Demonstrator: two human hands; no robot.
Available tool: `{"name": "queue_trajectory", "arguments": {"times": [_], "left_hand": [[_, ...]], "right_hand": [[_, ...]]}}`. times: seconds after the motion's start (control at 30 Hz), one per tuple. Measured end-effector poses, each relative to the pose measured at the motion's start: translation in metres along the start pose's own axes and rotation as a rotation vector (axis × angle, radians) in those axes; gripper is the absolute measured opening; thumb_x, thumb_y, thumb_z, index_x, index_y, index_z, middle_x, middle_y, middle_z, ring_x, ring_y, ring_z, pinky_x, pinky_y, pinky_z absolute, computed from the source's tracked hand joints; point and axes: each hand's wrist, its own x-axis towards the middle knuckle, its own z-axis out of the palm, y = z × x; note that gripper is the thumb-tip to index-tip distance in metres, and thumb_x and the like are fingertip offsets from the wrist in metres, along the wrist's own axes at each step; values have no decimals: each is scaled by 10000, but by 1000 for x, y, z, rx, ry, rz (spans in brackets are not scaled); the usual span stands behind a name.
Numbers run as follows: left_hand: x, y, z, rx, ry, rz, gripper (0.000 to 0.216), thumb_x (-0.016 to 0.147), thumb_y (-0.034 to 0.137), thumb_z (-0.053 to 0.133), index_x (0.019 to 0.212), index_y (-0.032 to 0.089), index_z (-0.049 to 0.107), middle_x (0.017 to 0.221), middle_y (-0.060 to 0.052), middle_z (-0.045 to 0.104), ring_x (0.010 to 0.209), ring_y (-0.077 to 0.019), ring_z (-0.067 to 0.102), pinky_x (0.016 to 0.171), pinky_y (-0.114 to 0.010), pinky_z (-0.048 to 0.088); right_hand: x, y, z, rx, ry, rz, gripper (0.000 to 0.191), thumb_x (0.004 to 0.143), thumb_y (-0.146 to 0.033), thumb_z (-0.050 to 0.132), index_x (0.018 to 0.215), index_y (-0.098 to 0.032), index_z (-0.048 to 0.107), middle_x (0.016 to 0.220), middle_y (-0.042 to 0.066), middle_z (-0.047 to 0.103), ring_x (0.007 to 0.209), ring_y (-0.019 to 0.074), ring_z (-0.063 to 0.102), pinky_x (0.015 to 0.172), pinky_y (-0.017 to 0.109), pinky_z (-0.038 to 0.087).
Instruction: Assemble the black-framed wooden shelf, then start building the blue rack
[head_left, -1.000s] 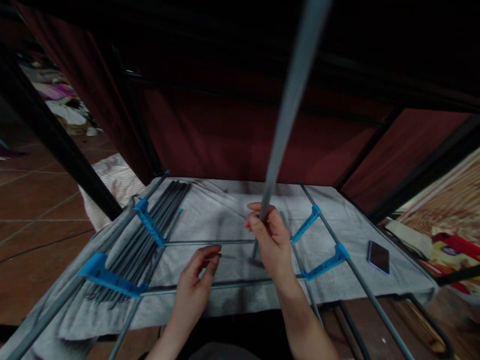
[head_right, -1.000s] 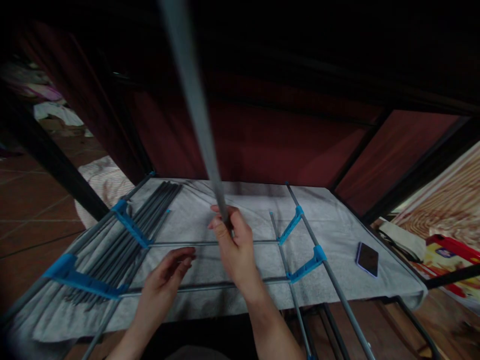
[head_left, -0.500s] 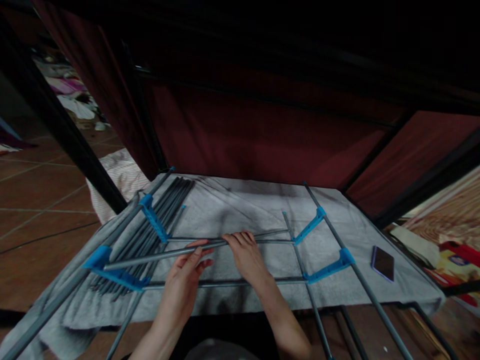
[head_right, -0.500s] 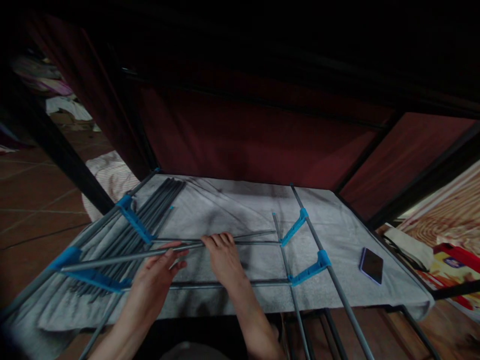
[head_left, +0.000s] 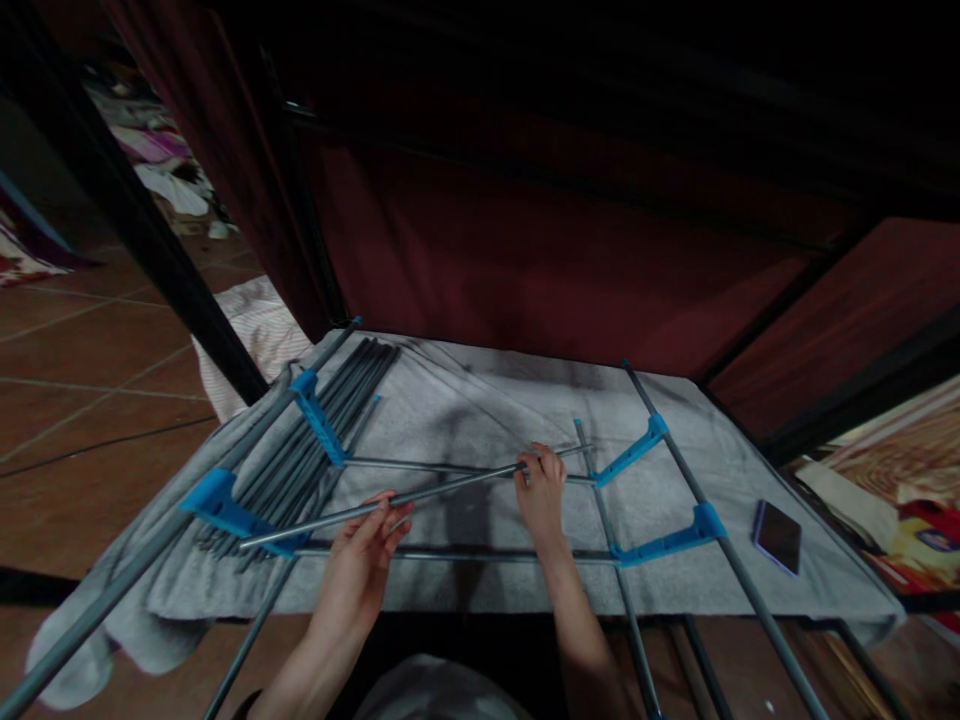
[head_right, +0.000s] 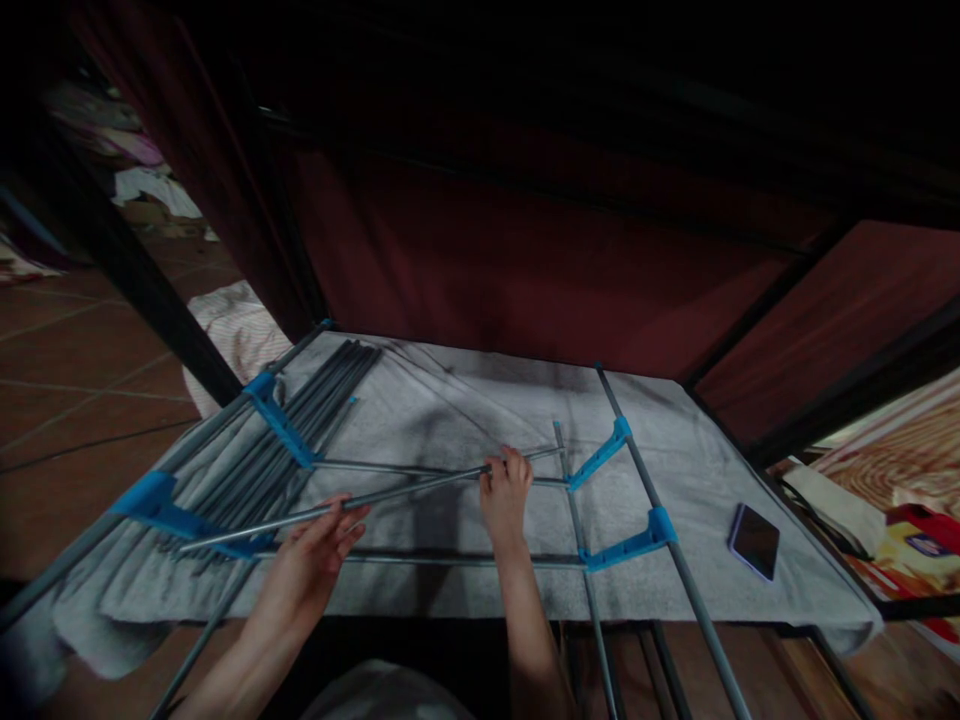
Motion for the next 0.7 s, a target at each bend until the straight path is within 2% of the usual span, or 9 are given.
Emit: {"name": "queue_trajectory", "arguments": {"times": [0.1, 0.2, 0.27, 0.3, 0.33, 0.4, 0.47, 0.57, 0.7], "left_hand": [[4, -2, -2, -13, 45, -74, 56, 778, 67, 651, 767, 122, 653, 750, -41, 696, 757, -176, 709, 634, -250, 568], [6, -1, -3, -8, 47, -108, 95, 840, 64, 582, 863, 115, 660, 700, -45, 676, 721, -164, 701, 614, -235, 563], [7, 0, -2, 4, 50, -110, 78, 849, 83, 588, 871, 120, 653, 689, -36, 666, 677, -149, 689, 592, -221, 551], [6, 0, -1, 12, 55, -105, 64, 845, 92, 600, 870, 124, 651, 682, -28, 659, 660, -143, 683, 582, -215, 544], [5, 0, 0, 18, 55, -95, 56, 838, 100, 615, 872, 128, 649, 685, -21, 655, 652, -139, 680, 575, -211, 536], [1, -1, 3, 13, 49, -61, 77, 809, 109, 654, 880, 137, 643, 712, -7, 654, 650, -134, 677, 565, -208, 521], [-4, -4, 5, -6, 35, -24, 135, 773, 121, 697, 890, 145, 634, 754, 1, 655, 658, -132, 674, 564, -212, 510], [-10, -9, 7, -23, 11, -1, 219, 731, 172, 757, 904, 149, 625, 760, 7, 635, 666, -130, 662, 574, -218, 498], [-16, -11, 6, -34, -50, 49, 299, 715, 278, 800, 922, 151, 625, 775, 6, 622, 715, -127, 645, 636, -232, 503]], "right_hand": [[-1, 18, -2, 74, 96, 146, 317, 835, -174, 538, 1140, -187, 622, 1408, 161, 432, 1361, 293, 356, 1098, 540, 290], [1, 29, -4, 258, 222, 343, 476, 790, -240, 593, 1256, -158, 543, 1518, 198, 277, 1430, 302, 272, 1127, 491, 292], [2, 34, -4, 463, 308, 514, 603, 741, -273, 638, 1311, -160, 479, 1543, 195, 244, 1408, 274, 328, 1110, 427, 350], [2, 37, -4, 595, 346, 607, 632, 716, -277, 654, 1311, -177, 464, 1523, 177, 300, 1360, 248, 403, 1083, 398, 396], [1, 40, -3, 748, 374, 701, 619, 696, -272, 663, 1280, -199, 471, 1465, 148, 403, 1278, 219, 494, 1043, 376, 445], [-2, 46, -3, 1070, 382, 884, 464, 673, -243, 664, 1117, -226, 527, 1204, 61, 621, 1050, 171, 638, 943, 353, 532], [-6, 52, -4, 1327, 290, 1036, 246, 670, -206, 650, 891, -213, 543, 924, 12, 686, 869, 155, 693, 847, 330, 584], [-12, 63, -6, 1454, 153, 1151, 95, 729, -201, 619, 786, -196, 543, 884, 40, 708, 838, 151, 713, 771, 290, 610], [-20, 73, -7, 1402, 96, 1233, 56, 782, -177, 595, 837, -188, 591, 853, 33, 710, 776, 129, 712, 704, 249, 622]]}}
